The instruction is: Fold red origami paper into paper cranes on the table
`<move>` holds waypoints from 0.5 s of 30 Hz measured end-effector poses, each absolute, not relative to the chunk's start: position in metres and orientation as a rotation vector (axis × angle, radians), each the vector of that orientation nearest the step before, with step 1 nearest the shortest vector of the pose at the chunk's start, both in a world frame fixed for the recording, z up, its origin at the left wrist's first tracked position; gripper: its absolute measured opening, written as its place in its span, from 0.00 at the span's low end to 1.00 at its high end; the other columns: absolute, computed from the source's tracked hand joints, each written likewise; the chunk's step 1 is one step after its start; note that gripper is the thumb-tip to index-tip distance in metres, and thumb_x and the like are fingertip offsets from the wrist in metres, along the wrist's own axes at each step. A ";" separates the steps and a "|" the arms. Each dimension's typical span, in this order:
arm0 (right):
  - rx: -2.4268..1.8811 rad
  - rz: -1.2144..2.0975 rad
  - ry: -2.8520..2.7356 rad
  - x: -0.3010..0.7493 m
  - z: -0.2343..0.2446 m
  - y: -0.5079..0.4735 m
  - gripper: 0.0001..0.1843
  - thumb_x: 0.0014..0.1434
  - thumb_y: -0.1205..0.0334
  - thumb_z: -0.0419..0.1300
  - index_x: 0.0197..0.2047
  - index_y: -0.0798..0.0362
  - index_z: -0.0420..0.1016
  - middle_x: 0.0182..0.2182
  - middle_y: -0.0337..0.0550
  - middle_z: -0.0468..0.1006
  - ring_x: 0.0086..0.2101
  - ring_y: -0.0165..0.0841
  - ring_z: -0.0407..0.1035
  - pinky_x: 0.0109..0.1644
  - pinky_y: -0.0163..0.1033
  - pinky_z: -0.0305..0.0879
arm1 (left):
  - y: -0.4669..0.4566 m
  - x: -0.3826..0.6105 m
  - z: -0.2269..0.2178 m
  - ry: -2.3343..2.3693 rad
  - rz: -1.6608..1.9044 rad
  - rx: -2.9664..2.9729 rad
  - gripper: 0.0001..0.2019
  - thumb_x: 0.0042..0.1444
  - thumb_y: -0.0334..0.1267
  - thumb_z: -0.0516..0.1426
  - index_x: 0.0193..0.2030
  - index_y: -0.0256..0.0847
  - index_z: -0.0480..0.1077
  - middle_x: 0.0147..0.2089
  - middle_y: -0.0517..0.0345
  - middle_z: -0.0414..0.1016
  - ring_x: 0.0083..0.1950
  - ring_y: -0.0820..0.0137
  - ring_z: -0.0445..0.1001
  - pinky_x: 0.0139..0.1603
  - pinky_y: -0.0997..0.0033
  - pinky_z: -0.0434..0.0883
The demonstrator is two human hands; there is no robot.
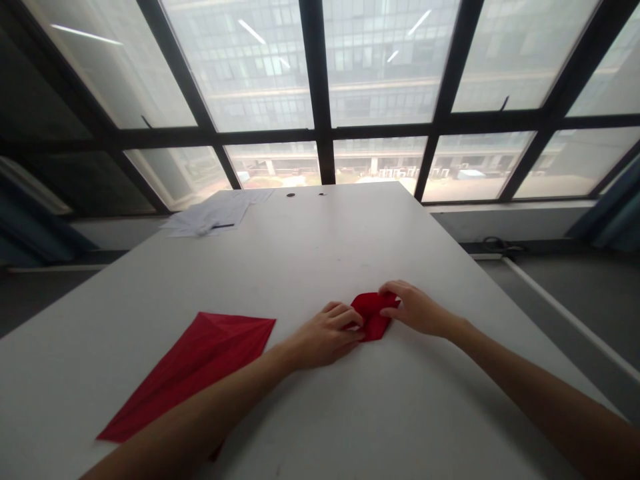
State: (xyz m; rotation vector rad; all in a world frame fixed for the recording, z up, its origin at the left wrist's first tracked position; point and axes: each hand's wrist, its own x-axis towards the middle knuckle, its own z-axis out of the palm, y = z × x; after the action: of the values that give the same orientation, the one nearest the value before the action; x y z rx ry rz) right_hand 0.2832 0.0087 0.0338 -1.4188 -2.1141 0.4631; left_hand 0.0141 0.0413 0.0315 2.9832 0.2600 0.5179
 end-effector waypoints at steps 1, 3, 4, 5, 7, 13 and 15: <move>-1.409 0.502 -2.087 0.286 0.033 0.011 0.11 0.56 0.63 0.65 0.44 0.51 0.73 0.40 0.43 0.76 0.41 0.37 0.69 0.45 0.42 0.67 | 0.042 0.014 0.032 0.261 0.518 2.984 0.10 0.66 0.35 0.55 0.49 0.44 0.75 0.51 0.51 0.73 0.54 0.65 0.69 0.60 0.60 0.63; -1.347 0.592 -2.075 0.293 0.032 0.015 0.07 0.57 0.62 0.64 0.40 0.51 0.75 0.41 0.43 0.76 0.41 0.36 0.69 0.45 0.41 0.67 | 0.043 0.014 0.032 0.255 0.515 2.976 0.09 0.66 0.35 0.55 0.49 0.44 0.75 0.51 0.51 0.73 0.54 0.65 0.69 0.61 0.60 0.62; -1.305 0.637 -2.084 0.297 0.033 0.017 0.05 0.58 0.62 0.64 0.38 0.51 0.75 0.42 0.44 0.76 0.42 0.36 0.69 0.46 0.41 0.68 | 0.043 0.014 0.032 0.251 0.512 2.970 0.09 0.66 0.35 0.55 0.49 0.44 0.75 0.52 0.51 0.73 0.55 0.65 0.69 0.61 0.61 0.62; -1.269 0.670 -2.091 0.301 0.033 0.018 0.03 0.59 0.62 0.62 0.36 0.52 0.76 0.43 0.45 0.76 0.43 0.36 0.70 0.47 0.42 0.68 | 0.043 0.014 0.032 0.247 0.508 2.963 0.09 0.65 0.35 0.55 0.49 0.44 0.75 0.52 0.52 0.74 0.55 0.66 0.70 0.61 0.61 0.62; -1.238 0.690 -2.092 0.306 0.034 0.020 0.06 0.61 0.61 0.60 0.33 0.52 0.76 0.45 0.46 0.76 0.44 0.36 0.70 0.50 0.44 0.67 | 0.044 0.014 0.032 0.234 0.504 2.949 0.10 0.66 0.35 0.55 0.50 0.45 0.75 0.51 0.52 0.74 0.54 0.67 0.71 0.61 0.62 0.62; -1.287 0.645 -2.143 0.310 0.031 0.021 0.09 0.62 0.61 0.58 0.31 0.52 0.75 0.48 0.48 0.75 0.47 0.38 0.69 0.51 0.45 0.67 | 0.044 0.013 0.033 0.216 0.499 2.930 0.10 0.66 0.35 0.54 0.49 0.44 0.75 0.49 0.52 0.76 0.52 0.67 0.72 0.61 0.62 0.61; -1.273 0.613 -2.167 0.310 0.029 0.021 0.07 0.61 0.63 0.59 0.32 0.52 0.75 0.48 0.48 0.74 0.49 0.38 0.67 0.52 0.45 0.66 | 0.044 0.013 0.033 0.215 0.482 2.926 0.11 0.66 0.35 0.53 0.50 0.44 0.75 0.50 0.52 0.76 0.52 0.67 0.72 0.61 0.61 0.60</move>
State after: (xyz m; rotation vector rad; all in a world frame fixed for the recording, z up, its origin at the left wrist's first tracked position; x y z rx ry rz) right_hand 0.3104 0.0214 0.0290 -1.2734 -2.1667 0.6129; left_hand 0.0131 0.0438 0.0334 2.9262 0.2146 0.4823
